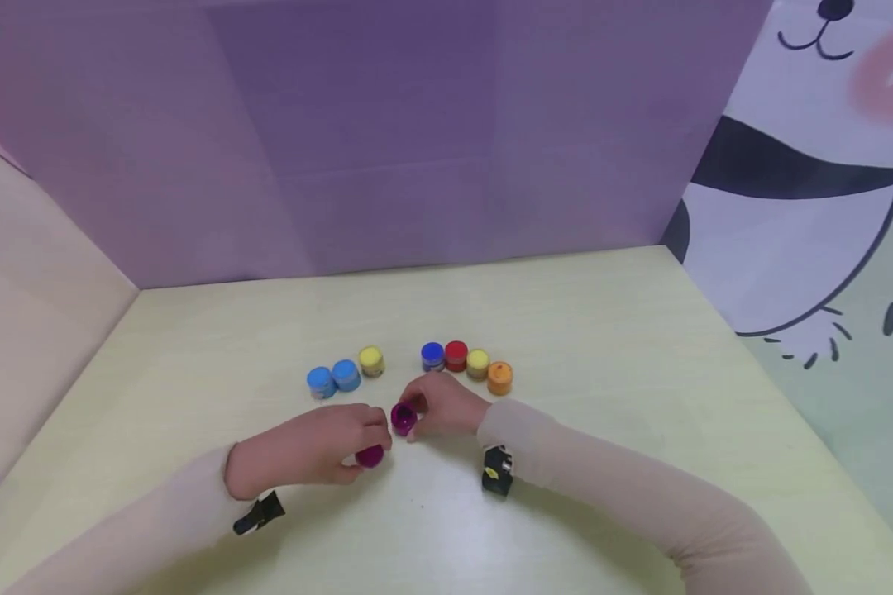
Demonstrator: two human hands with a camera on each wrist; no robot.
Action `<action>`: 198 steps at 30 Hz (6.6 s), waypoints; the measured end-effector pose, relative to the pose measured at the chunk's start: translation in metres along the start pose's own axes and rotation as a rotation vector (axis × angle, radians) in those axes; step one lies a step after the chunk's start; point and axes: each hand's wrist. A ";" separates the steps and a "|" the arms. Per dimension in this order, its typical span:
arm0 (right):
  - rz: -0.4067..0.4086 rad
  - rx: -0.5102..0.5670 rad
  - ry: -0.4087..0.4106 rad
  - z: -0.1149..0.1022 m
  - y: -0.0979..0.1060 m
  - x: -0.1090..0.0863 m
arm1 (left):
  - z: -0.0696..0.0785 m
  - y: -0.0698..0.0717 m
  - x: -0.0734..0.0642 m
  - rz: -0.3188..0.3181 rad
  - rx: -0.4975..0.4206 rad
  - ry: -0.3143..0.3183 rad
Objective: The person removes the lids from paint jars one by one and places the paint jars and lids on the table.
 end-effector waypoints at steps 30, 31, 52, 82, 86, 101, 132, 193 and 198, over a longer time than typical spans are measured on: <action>0.030 -0.059 -0.049 -0.003 -0.001 -0.002 | 0.025 -0.022 -0.013 -0.091 -0.058 -0.036; 0.030 -0.062 -0.054 -0.004 -0.001 -0.002 | 0.024 -0.021 -0.013 -0.091 -0.059 -0.034; -0.025 0.089 -0.103 0.005 0.019 -0.018 | 0.002 0.004 0.005 0.180 -0.042 0.140; 0.102 0.007 0.016 0.007 0.033 -0.039 | -0.007 -0.018 0.054 0.102 -0.071 0.144; 0.092 0.012 0.012 0.008 0.031 -0.036 | -0.010 -0.018 0.050 0.105 -0.093 0.159; 0.088 -0.005 0.006 0.006 0.030 -0.033 | -0.038 -0.012 0.000 0.141 -0.141 0.261; 0.082 0.048 -0.007 -0.002 0.023 -0.031 | -0.102 -0.020 -0.064 0.182 -0.182 0.487; -0.003 -0.026 -0.037 0.000 0.013 -0.025 | -0.016 0.007 0.014 0.095 -0.083 0.137; -0.029 -0.012 -0.022 -0.003 0.011 -0.024 | -0.007 0.004 0.031 0.053 -0.108 0.080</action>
Point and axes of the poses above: each hand's wrist, its own x-axis towards the middle knuckle, its own y-axis out of the back of the hand, z = x × y, and after that the axes turned 2 degrees about -y, right-handed
